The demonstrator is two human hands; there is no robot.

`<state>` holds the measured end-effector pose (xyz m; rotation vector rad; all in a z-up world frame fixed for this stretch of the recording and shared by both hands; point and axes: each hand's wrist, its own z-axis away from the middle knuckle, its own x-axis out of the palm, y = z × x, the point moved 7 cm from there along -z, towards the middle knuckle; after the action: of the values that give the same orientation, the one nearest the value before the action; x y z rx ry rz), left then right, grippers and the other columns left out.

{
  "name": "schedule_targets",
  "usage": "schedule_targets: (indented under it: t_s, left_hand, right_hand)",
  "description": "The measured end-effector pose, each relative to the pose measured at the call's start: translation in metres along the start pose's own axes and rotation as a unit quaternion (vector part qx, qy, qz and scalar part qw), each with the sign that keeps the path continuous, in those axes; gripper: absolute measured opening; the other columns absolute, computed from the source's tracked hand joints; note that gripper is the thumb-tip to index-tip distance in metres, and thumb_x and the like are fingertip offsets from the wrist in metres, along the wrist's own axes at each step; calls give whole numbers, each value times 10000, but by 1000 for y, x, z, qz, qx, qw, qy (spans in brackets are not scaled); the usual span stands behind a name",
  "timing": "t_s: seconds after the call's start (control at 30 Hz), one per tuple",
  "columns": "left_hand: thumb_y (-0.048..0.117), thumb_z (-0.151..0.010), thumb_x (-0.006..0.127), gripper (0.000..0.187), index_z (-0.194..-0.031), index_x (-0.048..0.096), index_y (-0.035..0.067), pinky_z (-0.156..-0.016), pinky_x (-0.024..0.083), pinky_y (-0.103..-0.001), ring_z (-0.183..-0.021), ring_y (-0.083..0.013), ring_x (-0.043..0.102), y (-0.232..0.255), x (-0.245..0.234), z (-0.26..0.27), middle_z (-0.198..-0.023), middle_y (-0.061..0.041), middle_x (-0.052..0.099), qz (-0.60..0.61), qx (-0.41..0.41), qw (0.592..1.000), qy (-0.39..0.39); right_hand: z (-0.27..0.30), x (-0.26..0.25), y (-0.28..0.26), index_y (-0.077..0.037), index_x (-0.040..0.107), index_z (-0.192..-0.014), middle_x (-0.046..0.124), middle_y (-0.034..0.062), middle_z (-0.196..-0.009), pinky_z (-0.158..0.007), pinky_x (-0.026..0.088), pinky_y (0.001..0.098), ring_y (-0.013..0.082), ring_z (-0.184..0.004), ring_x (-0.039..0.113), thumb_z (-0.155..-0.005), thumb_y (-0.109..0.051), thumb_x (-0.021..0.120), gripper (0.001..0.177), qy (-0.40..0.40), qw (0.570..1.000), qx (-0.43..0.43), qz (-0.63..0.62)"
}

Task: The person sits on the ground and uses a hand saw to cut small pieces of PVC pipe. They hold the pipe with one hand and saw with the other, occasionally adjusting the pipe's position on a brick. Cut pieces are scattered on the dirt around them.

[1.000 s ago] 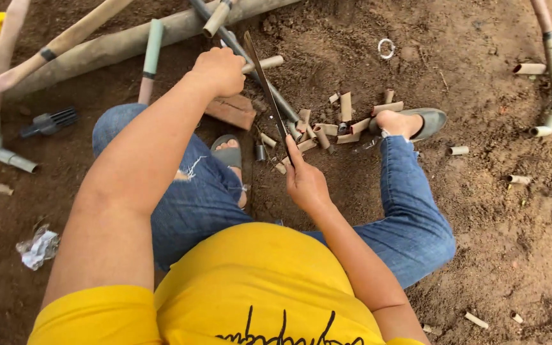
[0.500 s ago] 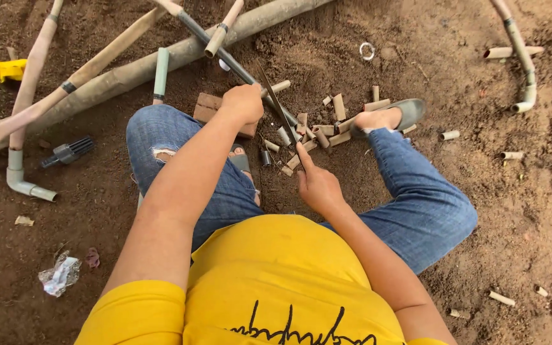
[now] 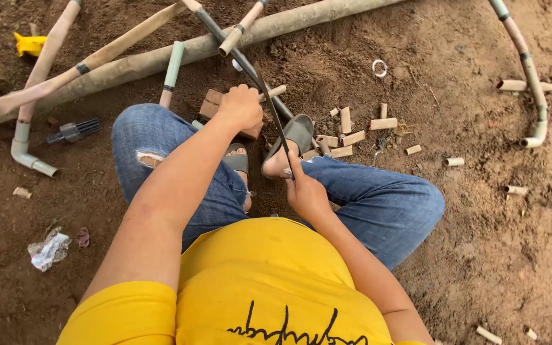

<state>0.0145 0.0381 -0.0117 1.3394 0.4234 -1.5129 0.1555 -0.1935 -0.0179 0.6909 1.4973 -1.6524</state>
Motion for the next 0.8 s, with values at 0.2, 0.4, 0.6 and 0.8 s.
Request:
schedule_targets:
  t_s: [0.2,0.4,0.6,0.8]
  left_hand:
    - [171,-1027,497,390,-1287,642,-81,-997,554,-597,-1210,-491,610,-42,53,15,-1252,-304,597,105,-105,987,60]
    - [169,-1083,463,467,-1462,573,-79,-987,580,-588,-1226,-475,622,-71,109,50,-1284,-300,633,236,-192,951,53]
    - [222,-1095,482,467,-1520,560,45,-1002,546,-588,-1263,-434,576,-103,116,72,-1326,-221,598,237,-270,932,42]
    - [218,-1119,480,450,-1527,550,42,-1091,468,-634,-1314,-475,513,-93,94,79,-1400,-261,536,257,-286,920,77]
  right_hand:
    - [-12,18,2,-104,154,-1737,735,198,-778,-453,457,360,286,-547,656,-1106,-144,494,718,-79,997,-14,-13]
    - [-19,28,1,-84,200,-1723,714,153,-697,-420,408,321,228,-478,600,-1086,-129,523,716,-141,988,-53,27]
    - [-26,37,-15,-111,154,-1729,746,250,-859,-504,536,446,350,-644,722,-1076,-138,528,752,-189,978,-75,45]
    - [-29,32,-25,-94,168,-1731,729,221,-784,-502,495,386,318,-572,677,-1096,-110,508,720,-188,978,-82,28]
